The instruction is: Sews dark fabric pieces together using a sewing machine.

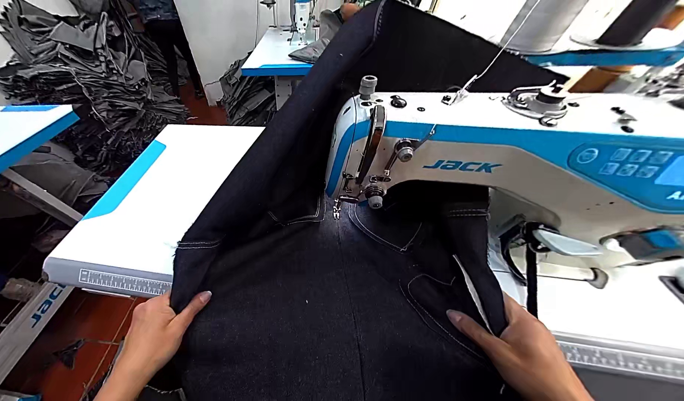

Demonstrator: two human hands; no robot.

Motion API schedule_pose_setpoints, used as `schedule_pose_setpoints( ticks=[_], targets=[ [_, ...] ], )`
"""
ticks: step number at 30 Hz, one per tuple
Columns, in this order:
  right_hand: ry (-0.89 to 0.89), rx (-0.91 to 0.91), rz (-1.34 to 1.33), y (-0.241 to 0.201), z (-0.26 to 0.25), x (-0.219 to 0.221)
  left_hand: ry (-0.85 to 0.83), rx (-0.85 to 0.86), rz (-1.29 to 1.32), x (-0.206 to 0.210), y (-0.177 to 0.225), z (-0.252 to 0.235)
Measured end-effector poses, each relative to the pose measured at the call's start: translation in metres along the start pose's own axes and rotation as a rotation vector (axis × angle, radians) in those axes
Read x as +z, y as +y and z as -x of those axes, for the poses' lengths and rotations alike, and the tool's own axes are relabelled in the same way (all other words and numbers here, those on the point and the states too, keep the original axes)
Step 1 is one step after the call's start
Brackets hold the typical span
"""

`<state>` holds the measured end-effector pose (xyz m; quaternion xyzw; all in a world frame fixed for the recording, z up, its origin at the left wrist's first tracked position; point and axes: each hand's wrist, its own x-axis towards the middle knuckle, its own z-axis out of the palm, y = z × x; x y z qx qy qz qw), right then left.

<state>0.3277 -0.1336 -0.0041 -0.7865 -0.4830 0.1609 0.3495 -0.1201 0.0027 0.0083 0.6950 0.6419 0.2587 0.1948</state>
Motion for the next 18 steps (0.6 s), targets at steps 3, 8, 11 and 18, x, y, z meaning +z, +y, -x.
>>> schedule_pose_setpoints(
  ticks=[3, 8, 11, 18],
  targets=[
    [-0.03, -0.021, -0.002, -0.002, 0.005, 0.002, -0.02, 0.031, -0.063, -0.003, -0.001, -0.009],
    [-0.032, -0.025, 0.024, -0.005, -0.01, 0.0, -0.046, 0.054, -0.079, 0.0, 0.004, -0.028],
    [0.027, -0.042, 0.054, -0.004, -0.033, 0.01, -0.086, 0.041, -0.099, 0.005, 0.011, -0.052],
    [0.06, 0.001, 0.054, -0.011, -0.083, 0.023, -0.135, 0.035, -0.178, 0.021, 0.029, -0.113]
  ],
)
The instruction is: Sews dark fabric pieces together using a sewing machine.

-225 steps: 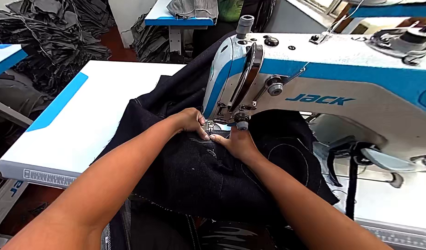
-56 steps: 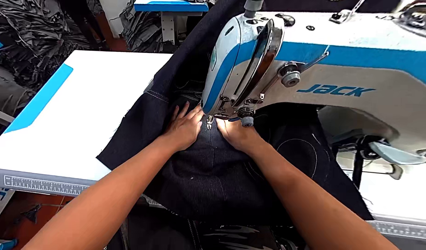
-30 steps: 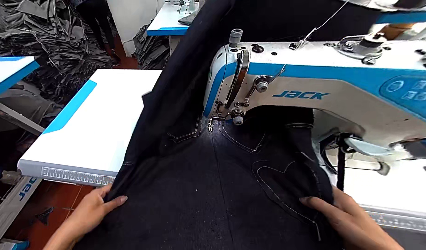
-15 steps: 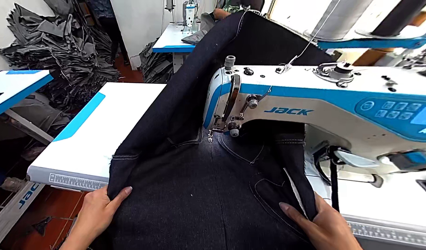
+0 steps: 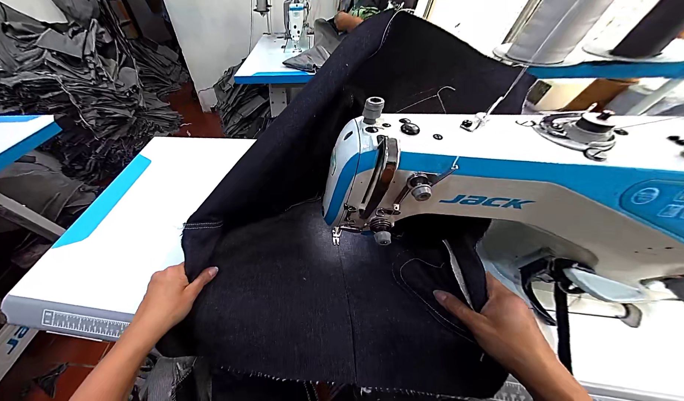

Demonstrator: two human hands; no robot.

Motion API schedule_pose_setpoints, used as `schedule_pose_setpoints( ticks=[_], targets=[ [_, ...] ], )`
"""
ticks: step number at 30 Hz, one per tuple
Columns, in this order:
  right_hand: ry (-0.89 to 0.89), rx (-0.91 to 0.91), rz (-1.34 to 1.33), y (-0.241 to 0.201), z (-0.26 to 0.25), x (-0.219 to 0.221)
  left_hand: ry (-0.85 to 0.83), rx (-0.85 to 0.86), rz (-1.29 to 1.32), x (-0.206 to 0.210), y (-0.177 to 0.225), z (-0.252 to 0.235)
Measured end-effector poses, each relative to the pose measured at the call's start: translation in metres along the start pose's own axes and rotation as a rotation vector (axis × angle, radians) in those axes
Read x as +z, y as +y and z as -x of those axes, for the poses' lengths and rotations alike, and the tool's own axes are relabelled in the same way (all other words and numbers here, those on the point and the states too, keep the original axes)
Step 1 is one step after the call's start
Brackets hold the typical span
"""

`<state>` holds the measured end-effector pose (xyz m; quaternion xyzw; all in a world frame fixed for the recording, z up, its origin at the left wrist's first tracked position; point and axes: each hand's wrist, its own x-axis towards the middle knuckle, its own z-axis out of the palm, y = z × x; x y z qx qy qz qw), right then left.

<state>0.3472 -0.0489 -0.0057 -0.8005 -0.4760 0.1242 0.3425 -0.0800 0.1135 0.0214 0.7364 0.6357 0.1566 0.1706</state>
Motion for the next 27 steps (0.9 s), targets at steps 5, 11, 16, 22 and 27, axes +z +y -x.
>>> schedule_pose_setpoints(
  ticks=[5, 11, 16, 22, 27],
  targets=[
    [0.004, -0.031, 0.002, -0.004, -0.036, 0.011, -0.052, -0.039, -0.062, 0.003, 0.01, -0.045],
    [0.028, -0.042, 0.006, -0.013, -0.077, 0.024, -0.079, -0.029, -0.082, 0.007, 0.021, -0.097],
    [0.069, -0.142, 0.038, -0.018, -0.112, 0.033, -0.07, -0.004, -0.077, 0.012, 0.025, -0.138],
    [0.053, -0.157, 0.293, -0.025, -0.145, 0.041, -0.057, -0.007, -0.06, 0.016, 0.036, -0.179],
    [0.267, -0.185, 0.161, 0.012, -0.151, 0.052, -0.025, -0.067, -0.049, 0.021, 0.044, -0.199]
  ],
)
